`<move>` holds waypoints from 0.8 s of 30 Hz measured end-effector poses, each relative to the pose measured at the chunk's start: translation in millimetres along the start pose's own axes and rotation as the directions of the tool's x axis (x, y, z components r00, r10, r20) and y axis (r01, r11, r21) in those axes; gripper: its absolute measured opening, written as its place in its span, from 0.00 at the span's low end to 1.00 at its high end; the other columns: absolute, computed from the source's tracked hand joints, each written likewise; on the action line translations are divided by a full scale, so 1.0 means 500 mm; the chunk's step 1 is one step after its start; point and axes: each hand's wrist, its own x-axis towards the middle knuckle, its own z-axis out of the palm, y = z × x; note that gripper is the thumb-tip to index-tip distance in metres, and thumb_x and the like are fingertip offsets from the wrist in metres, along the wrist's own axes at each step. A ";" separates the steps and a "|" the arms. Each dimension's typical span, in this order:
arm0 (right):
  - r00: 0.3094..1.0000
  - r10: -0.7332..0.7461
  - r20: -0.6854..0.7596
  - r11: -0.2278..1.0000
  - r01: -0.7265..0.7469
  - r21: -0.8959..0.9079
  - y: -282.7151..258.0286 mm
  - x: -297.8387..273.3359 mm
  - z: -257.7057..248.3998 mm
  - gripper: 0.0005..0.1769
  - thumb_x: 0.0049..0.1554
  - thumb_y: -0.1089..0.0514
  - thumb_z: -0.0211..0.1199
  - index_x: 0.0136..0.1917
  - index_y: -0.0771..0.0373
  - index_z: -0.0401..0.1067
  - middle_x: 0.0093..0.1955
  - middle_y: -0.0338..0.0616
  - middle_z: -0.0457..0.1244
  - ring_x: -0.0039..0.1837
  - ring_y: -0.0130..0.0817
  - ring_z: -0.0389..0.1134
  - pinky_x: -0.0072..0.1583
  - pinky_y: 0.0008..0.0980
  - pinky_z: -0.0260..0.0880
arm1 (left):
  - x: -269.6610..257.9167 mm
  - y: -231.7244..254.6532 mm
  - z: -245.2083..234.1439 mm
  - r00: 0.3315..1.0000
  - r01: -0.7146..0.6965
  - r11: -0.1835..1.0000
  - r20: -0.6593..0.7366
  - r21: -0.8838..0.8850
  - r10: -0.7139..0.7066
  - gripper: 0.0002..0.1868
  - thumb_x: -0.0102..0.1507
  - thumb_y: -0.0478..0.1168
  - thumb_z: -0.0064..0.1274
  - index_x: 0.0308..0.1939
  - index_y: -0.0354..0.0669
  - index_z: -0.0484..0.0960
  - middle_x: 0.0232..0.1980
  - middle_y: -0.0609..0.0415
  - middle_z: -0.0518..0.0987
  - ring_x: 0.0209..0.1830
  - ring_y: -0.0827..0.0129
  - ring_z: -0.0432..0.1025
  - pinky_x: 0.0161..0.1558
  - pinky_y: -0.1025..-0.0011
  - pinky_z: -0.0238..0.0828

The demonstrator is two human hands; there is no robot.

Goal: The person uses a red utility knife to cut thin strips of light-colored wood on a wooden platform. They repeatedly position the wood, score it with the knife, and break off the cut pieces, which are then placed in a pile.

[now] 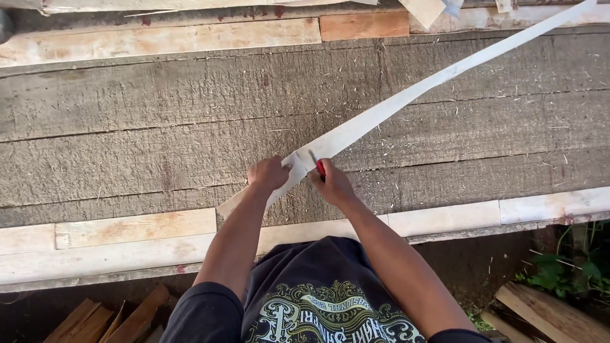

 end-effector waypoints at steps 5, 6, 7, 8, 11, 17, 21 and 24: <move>0.998 0.002 0.069 0.993 0.006 -0.122 -0.036 0.007 0.018 0.15 0.70 0.46 0.45 0.62 0.55 0.63 0.47 0.53 0.67 0.47 0.57 0.73 0.42 0.54 0.71 | 0.007 0.009 -0.028 0.999 0.028 0.999 0.035 0.017 -0.028 0.26 0.68 0.58 0.33 0.61 0.58 0.81 0.58 0.51 0.83 0.61 0.53 0.77 0.57 0.51 0.73; 0.998 0.001 0.060 0.985 0.009 -0.175 -0.044 0.014 0.022 0.14 0.70 0.47 0.43 0.59 0.56 0.62 0.47 0.55 0.66 0.48 0.59 0.72 0.42 0.54 0.74 | -0.003 0.018 -0.047 0.997 0.038 0.999 0.062 0.020 -0.039 0.27 0.68 0.58 0.33 0.62 0.56 0.81 0.59 0.49 0.83 0.62 0.51 0.76 0.58 0.51 0.72; 0.998 0.005 0.065 0.985 0.006 -0.173 -0.048 0.016 0.027 0.14 0.70 0.47 0.43 0.59 0.56 0.62 0.47 0.55 0.66 0.48 0.59 0.72 0.42 0.54 0.74 | 0.003 0.018 -0.040 0.997 0.041 0.999 0.068 0.020 -0.042 0.27 0.68 0.58 0.33 0.62 0.56 0.81 0.59 0.49 0.83 0.62 0.51 0.76 0.58 0.51 0.72; 0.997 0.012 0.070 0.980 0.003 -0.199 -0.052 0.017 0.031 0.14 0.70 0.47 0.41 0.57 0.56 0.61 0.49 0.54 0.64 0.48 0.60 0.72 0.43 0.55 0.74 | 0.008 0.018 -0.033 0.996 0.043 0.999 0.071 0.032 -0.045 0.27 0.68 0.57 0.33 0.61 0.57 0.81 0.58 0.50 0.83 0.62 0.52 0.76 0.58 0.51 0.73; 0.997 0.015 0.080 0.971 0.004 -0.240 -0.055 0.047 0.035 0.14 0.70 0.46 0.40 0.56 0.56 0.60 0.52 0.56 0.62 0.51 0.64 0.71 0.45 0.59 0.74 | 0.023 0.021 -0.043 0.996 0.050 0.998 0.066 0.046 -0.053 0.27 0.68 0.56 0.32 0.60 0.57 0.83 0.57 0.51 0.84 0.61 0.52 0.76 0.57 0.52 0.73; 0.992 0.031 0.126 0.961 0.005 -0.278 -0.064 0.061 0.039 0.14 0.69 0.48 0.40 0.57 0.57 0.59 0.54 0.58 0.62 0.52 0.65 0.71 0.48 0.63 0.75 | 0.028 0.014 -0.048 0.995 0.049 0.999 0.084 0.004 -0.049 0.26 0.69 0.56 0.33 0.59 0.56 0.84 0.57 0.49 0.84 0.62 0.49 0.76 0.59 0.50 0.72; 0.989 0.021 0.146 0.970 0.015 -0.242 -0.096 0.053 0.025 0.13 0.70 0.51 0.37 0.57 0.58 0.60 0.51 0.55 0.62 0.51 0.63 0.72 0.46 0.62 0.74 | 0.025 0.014 -0.055 0.993 0.057 0.998 0.100 0.002 -0.057 0.27 0.69 0.57 0.33 0.60 0.56 0.83 0.59 0.49 0.83 0.64 0.49 0.75 0.61 0.50 0.71; 0.992 0.044 0.122 0.965 -0.011 -0.261 -0.098 0.056 0.034 0.13 0.70 0.52 0.36 0.57 0.58 0.59 0.49 0.54 0.63 0.49 0.62 0.72 0.45 0.60 0.74 | 0.027 0.015 -0.050 0.994 0.053 0.999 0.093 0.006 -0.054 0.27 0.69 0.56 0.32 0.59 0.55 0.84 0.58 0.48 0.84 0.63 0.49 0.75 0.60 0.50 0.72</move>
